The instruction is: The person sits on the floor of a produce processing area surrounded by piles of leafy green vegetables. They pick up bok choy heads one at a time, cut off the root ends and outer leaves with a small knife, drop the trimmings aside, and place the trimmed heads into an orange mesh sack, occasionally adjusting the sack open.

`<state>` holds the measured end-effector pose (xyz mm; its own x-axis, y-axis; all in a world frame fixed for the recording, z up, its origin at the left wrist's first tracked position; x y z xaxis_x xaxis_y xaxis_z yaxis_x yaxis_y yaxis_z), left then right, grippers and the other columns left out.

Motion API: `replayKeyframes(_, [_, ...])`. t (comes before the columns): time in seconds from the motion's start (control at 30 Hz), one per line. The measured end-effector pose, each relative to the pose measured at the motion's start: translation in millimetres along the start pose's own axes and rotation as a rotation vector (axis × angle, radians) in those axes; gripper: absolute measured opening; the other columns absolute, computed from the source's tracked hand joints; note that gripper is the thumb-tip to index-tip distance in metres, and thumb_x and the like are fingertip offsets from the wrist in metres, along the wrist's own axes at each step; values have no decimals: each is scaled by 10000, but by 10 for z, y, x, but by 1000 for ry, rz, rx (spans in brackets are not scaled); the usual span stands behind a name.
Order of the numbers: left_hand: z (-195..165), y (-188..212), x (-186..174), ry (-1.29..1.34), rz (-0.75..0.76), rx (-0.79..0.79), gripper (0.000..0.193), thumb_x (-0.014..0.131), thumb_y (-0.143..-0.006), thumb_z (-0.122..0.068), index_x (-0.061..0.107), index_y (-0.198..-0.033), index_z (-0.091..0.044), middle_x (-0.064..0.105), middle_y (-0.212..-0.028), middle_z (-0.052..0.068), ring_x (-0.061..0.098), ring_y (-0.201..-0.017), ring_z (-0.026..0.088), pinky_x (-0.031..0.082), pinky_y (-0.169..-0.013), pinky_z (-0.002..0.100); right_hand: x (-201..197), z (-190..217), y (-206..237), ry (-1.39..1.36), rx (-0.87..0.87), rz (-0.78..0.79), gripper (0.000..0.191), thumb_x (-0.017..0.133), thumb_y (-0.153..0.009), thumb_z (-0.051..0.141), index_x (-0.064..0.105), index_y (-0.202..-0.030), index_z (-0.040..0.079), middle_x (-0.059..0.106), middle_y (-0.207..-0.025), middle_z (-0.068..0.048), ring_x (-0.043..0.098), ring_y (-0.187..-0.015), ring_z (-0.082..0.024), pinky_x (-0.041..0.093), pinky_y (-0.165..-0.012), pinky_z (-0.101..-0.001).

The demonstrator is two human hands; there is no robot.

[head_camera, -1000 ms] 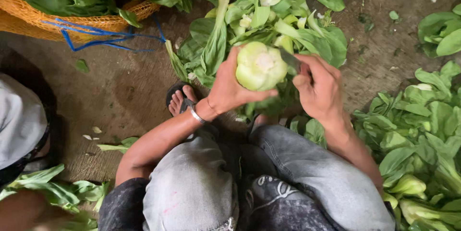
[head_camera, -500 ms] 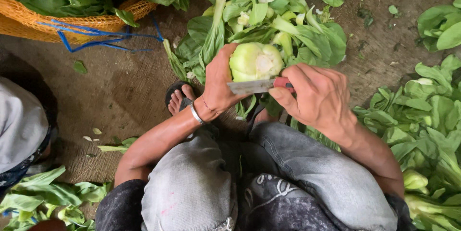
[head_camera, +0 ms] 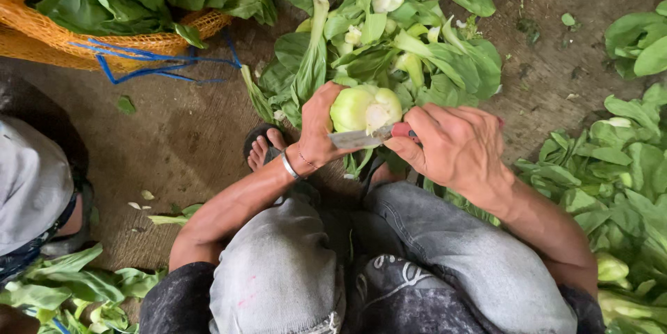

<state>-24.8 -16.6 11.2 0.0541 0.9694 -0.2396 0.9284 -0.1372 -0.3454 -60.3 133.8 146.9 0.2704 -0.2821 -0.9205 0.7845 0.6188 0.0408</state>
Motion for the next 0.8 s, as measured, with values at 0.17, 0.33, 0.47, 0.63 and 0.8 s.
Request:
replayKeyframes(0.17, [201, 28, 300, -184, 473, -336, 448, 941, -685, -348, 694, -1003, -150, 697, -1018, 69, 693, -953, 299, 570, -877, 410, 269, -1078, 104, 251, 484, 191, 370, 516, -1119, 398, 681, -950, 113, 620, -644, -95, 619, -556, -287, 497, -526, -406])
replayKeyframes(0.33, [-41, -63, 123, 280, 221, -307, 723, 943, -645, -345, 607, -1216, -54, 714, -1097, 91, 736, -988, 274, 576, -911, 360, 651, -1599, 605, -437, 536, -124, 309, 504, -1172, 239, 659, -970, 63, 717, -943, -110, 641, -788, -210, 511, -719, -377])
replayKeyframes(0.47, [-71, -87, 375, 244, 297, -419, 863, 909, -719, -353, 457, -1366, -3, 624, -1281, 143, 630, -1184, 246, 486, -1052, 366, 1305, -1158, 887, -1191, 318, -272, 333, 649, -1004, 162, 593, -1323, 86, 544, -1451, -87, 588, -1310, -204, 556, -803, -289])
replayKeyframes(0.63, [-53, 31, 769, 563, 550, -696, 965, 789, -884, -273, 191, -1586, 10, 447, -1564, 179, 423, -1435, 214, 327, -1193, 315, 2051, -1125, 1068, -1471, 859, -50, 681, 744, -970, 391, 500, -1541, 112, 585, -1492, -142, 551, -1290, -235, 495, -1041, -389])
replayKeyframes(0.8, [12, 252, 914, 434, 796, -824, 987, 749, -884, -278, 131, -1610, -23, 349, -1630, 149, 392, -1450, 206, 430, -1101, 351, 2249, -1067, 1484, -1754, 1410, 1, 768, 635, -827, 559, 435, -1492, 231, 580, -1440, -116, 613, -1203, -324, 544, -924, -492])
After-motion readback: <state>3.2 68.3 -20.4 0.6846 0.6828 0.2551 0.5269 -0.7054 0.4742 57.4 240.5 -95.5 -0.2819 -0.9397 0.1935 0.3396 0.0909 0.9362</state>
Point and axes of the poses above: each hand's wrist, its own y-axis away from the middle knuckle, its own x-axis out of the palm, z = x × y, the point moved 8 cm from there along -y, towards the middle knuckle
